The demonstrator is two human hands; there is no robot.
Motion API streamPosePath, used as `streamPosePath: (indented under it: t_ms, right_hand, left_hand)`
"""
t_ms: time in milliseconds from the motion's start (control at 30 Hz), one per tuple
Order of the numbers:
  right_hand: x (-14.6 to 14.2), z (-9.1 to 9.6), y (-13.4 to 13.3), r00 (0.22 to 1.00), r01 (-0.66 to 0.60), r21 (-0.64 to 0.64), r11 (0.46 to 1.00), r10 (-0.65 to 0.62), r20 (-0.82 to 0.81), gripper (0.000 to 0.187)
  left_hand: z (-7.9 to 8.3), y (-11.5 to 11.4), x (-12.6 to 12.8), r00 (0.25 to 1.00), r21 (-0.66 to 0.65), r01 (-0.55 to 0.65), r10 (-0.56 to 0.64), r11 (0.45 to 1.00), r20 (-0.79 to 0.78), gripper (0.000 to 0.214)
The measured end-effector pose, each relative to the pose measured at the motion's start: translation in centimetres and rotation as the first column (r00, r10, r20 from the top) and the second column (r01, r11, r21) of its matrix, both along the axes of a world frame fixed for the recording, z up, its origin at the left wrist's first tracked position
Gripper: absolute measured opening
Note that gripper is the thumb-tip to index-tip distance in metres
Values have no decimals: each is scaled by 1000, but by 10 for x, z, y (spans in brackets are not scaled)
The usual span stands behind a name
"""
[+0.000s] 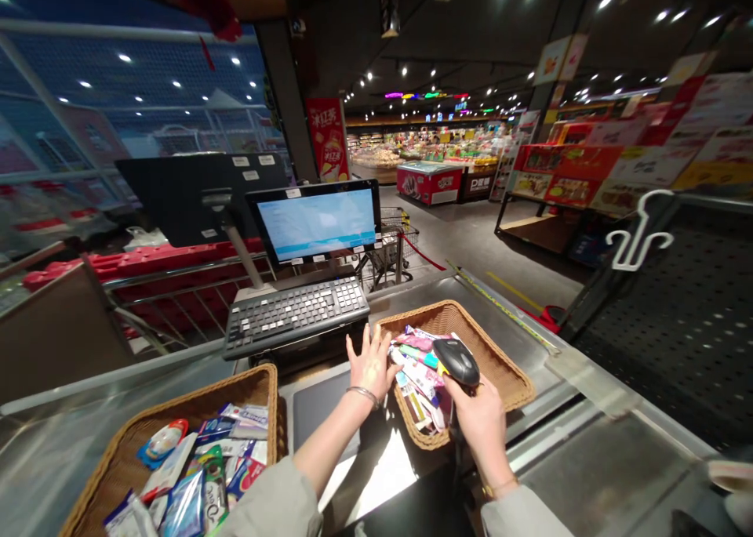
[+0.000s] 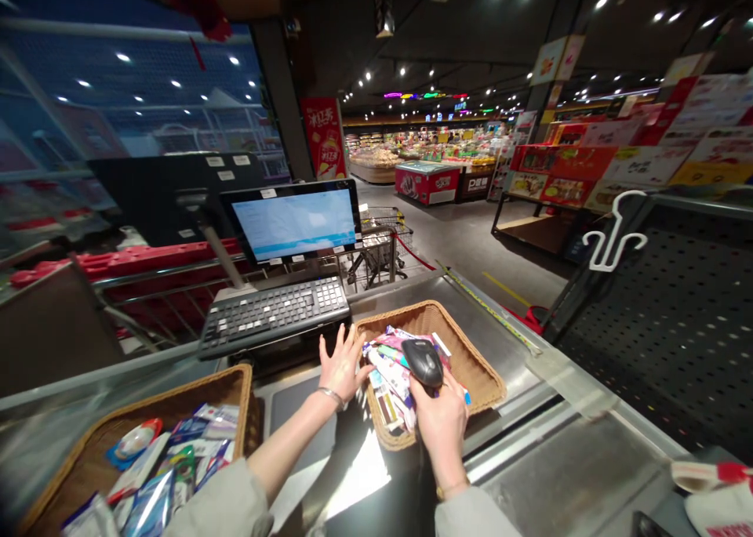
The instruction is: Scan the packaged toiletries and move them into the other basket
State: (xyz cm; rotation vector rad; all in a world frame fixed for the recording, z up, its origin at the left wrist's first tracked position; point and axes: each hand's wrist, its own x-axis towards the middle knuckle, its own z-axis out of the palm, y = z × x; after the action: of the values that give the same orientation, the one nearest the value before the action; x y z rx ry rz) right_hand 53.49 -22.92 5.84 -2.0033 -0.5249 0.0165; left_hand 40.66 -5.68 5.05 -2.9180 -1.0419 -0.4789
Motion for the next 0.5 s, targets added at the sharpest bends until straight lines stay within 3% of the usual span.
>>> streamPosePath:
  t_ms: [300,500]
  right_hand:
    - [-42,16,29,976,-195,-24,980,192,-102,49]
    - [-72,9,53,935,-336,7,942,335,-115,50]
  left_hand:
    - [5,-3,-89,991,-25,-131,131,991,-9,65]
    - [8,-5,-151,973,-38,-228,229,973,21,63]
